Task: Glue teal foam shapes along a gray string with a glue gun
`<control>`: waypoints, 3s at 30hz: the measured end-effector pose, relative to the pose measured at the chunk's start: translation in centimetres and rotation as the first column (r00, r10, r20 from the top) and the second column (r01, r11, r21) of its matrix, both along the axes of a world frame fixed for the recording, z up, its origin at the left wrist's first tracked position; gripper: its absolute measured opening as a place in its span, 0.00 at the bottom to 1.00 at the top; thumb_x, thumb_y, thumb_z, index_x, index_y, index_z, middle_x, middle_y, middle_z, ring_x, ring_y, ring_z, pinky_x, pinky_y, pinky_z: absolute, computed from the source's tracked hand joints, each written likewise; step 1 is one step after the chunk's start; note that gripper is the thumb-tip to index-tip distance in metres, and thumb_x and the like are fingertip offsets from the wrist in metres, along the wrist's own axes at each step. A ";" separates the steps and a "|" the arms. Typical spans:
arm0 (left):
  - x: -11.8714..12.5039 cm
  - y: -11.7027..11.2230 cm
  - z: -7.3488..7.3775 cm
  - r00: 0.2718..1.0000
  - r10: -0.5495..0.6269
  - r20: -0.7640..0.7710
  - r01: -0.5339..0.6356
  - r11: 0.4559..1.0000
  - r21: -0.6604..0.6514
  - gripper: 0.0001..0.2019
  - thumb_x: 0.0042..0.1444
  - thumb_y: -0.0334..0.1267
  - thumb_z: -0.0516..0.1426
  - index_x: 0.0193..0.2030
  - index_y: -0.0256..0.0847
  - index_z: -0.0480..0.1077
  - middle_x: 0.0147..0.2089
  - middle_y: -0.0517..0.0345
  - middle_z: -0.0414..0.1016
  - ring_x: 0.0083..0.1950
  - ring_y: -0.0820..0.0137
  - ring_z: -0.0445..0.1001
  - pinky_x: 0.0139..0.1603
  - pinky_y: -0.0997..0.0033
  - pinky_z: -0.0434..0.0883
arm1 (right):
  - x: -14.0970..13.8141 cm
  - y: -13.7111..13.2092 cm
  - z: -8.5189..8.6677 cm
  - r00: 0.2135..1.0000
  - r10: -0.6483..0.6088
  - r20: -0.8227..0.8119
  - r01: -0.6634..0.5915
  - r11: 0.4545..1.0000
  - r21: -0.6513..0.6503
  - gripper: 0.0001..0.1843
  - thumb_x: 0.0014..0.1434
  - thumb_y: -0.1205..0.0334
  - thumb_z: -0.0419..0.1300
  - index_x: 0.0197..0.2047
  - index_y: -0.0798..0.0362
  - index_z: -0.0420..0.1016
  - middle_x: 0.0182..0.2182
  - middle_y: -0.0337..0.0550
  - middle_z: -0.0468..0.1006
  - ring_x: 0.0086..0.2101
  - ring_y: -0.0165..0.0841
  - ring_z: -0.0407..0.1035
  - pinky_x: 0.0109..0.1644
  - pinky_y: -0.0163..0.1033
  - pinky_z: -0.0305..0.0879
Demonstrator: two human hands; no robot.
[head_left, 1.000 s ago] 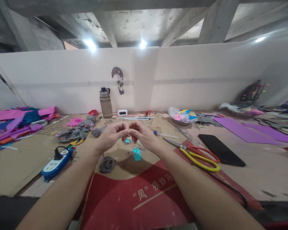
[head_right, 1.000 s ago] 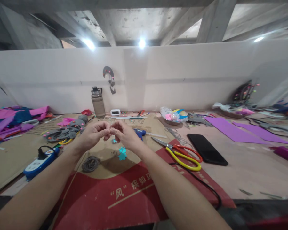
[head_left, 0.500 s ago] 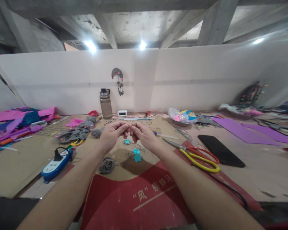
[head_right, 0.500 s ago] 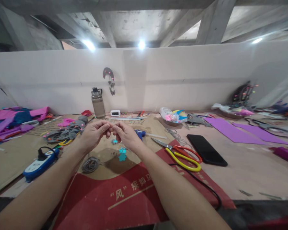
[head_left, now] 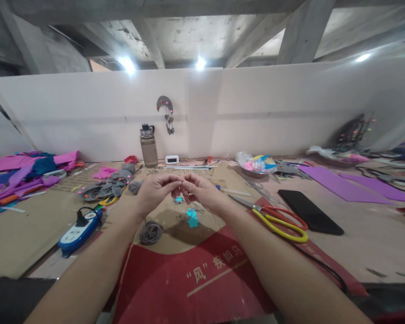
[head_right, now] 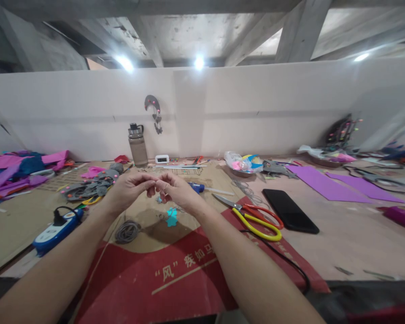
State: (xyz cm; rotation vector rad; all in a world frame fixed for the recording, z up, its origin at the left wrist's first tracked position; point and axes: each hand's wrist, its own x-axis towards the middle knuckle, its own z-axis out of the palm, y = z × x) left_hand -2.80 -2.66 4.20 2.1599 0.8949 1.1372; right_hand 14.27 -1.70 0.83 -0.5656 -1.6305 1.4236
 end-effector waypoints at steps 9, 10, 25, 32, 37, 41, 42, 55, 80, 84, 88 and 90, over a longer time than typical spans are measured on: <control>-0.7 -0.1 0.4 0.958 0.096 -0.269 0.019 0.918 0.397 0.07 0.55 0.35 0.54 0.35 0.40 0.75 0.31 0.58 0.76 0.32 0.73 0.71 0.34 0.76 0.64 | 0.2 0.7 -0.8 0.998 -0.029 0.055 0.032 0.998 -0.057 0.15 0.53 0.53 0.61 0.39 0.51 0.63 0.28 0.34 0.67 0.24 0.22 0.61 0.28 0.31 0.64; -0.7 -0.1 0.4 0.957 0.092 -0.276 0.028 0.915 0.403 0.08 0.55 0.34 0.54 0.35 0.40 0.74 0.31 0.58 0.76 0.32 0.74 0.71 0.34 0.76 0.64 | 0.2 0.8 -0.9 0.998 -0.031 0.061 0.034 0.998 -0.053 0.15 0.53 0.53 0.61 0.39 0.51 0.63 0.28 0.33 0.67 0.24 0.22 0.61 0.28 0.31 0.64; -0.4 0.4 0.1 0.992 -0.103 0.076 0.109 0.991 -0.083 0.17 0.59 0.46 0.49 0.29 0.36 0.70 0.24 0.57 0.70 0.25 0.74 0.69 0.28 0.73 0.67 | 0.3 0.0 0.2 0.999 0.013 0.036 -0.012 0.999 -0.034 0.14 0.54 0.53 0.60 0.39 0.52 0.64 0.28 0.34 0.67 0.25 0.22 0.60 0.29 0.31 0.61; -0.6 1.7 -0.6 0.946 0.170 0.277 -0.168 0.985 -0.030 0.12 0.54 0.43 0.56 0.39 0.37 0.71 0.32 0.56 0.74 0.28 0.74 0.69 0.30 0.73 0.68 | 0.2 0.2 0.0 0.995 -0.078 0.062 0.074 0.995 0.074 0.13 0.57 0.58 0.55 0.46 0.49 0.64 0.32 0.35 0.64 0.25 0.22 0.61 0.29 0.32 0.61; -1.1 2.1 -0.7 0.961 0.256 0.104 -0.266 0.959 0.102 0.13 0.55 0.44 0.55 0.41 0.39 0.74 0.29 0.58 0.74 0.28 0.73 0.69 0.30 0.74 0.67 | -0.3 0.1 -0.3 0.950 -0.248 0.191 0.164 0.914 0.372 0.20 0.56 0.67 0.54 0.53 0.48 0.62 0.33 0.36 0.65 0.28 0.24 0.62 0.32 0.33 0.61; -0.6 1.4 -0.5 0.969 0.247 -0.018 -0.233 0.934 0.272 0.10 0.55 0.41 0.56 0.40 0.42 0.75 0.35 0.57 0.75 0.35 0.71 0.71 0.35 0.73 0.67 | -0.4 -0.2 -0.6 0.860 -0.433 0.271 0.226 0.799 0.557 0.23 0.55 0.70 0.54 0.55 0.50 0.61 0.36 0.40 0.67 0.31 0.27 0.63 0.36 0.36 0.62; -0.5 1.3 -0.5 0.969 0.245 -0.023 -0.228 0.929 0.293 0.09 0.55 0.40 0.56 0.39 0.42 0.75 0.36 0.56 0.75 0.37 0.71 0.71 0.36 0.73 0.67 | -0.4 -0.3 -0.6 0.839 -0.466 0.281 0.228 0.769 0.598 0.23 0.55 0.70 0.54 0.55 0.51 0.61 0.37 0.41 0.67 0.33 0.28 0.63 0.37 0.36 0.62; -0.4 0.9 -1.0 0.953 0.291 -0.084 -0.218 0.851 0.478 0.04 0.54 0.36 0.56 0.33 0.42 0.72 0.35 0.55 0.76 0.39 0.68 0.72 0.42 0.69 0.66 | -0.1 -0.8 -0.4 0.708 -0.622 0.335 0.155 0.600 0.785 0.18 0.57 0.71 0.52 0.52 0.51 0.64 0.43 0.48 0.68 0.41 0.35 0.63 0.46 0.43 0.60; 1.3 0.9 -2.0 0.973 0.207 0.098 -0.196 0.974 -0.110 0.13 0.49 0.47 0.60 0.31 0.38 0.71 0.25 0.60 0.71 0.24 0.75 0.68 0.26 0.75 0.65 | -0.2 -1.4 0.5 0.734 -0.666 0.135 0.498 0.662 0.561 0.07 0.56 0.59 0.56 0.29 0.52 0.66 0.26 0.40 0.69 0.30 0.31 0.61 0.36 0.38 0.57; 1.4 0.9 -2.1 0.979 0.133 0.154 -0.109 0.982 -0.153 0.13 0.52 0.46 0.57 0.32 0.37 0.71 0.24 0.58 0.71 0.24 0.74 0.68 0.27 0.74 0.66 | -0.5 -0.7 0.1 0.858 -0.509 0.067 0.480 0.842 0.246 0.09 0.55 0.57 0.53 0.26 0.52 0.62 0.22 0.35 0.64 0.24 0.27 0.59 0.29 0.35 0.58; 1.6 1.1 -2.0 0.965 0.100 0.243 -0.049 0.977 -0.210 0.13 0.53 0.44 0.57 0.37 0.35 0.72 0.29 0.55 0.74 0.26 0.73 0.69 0.28 0.73 0.67 | -0.7 0.2 -0.4 0.924 -0.365 -0.113 0.362 0.931 -0.039 0.13 0.52 0.51 0.55 0.27 0.53 0.63 0.23 0.35 0.65 0.22 0.24 0.58 0.26 0.32 0.59; 1.6 1.0 -2.0 0.959 0.089 0.268 -0.035 0.979 -0.202 0.13 0.53 0.44 0.57 0.38 0.36 0.72 0.30 0.55 0.74 0.27 0.73 0.70 0.29 0.72 0.68 | -0.7 0.4 -0.4 0.923 -0.355 -0.146 0.349 0.935 -0.066 0.15 0.52 0.49 0.55 0.29 0.53 0.65 0.24 0.36 0.67 0.22 0.24 0.58 0.26 0.31 0.58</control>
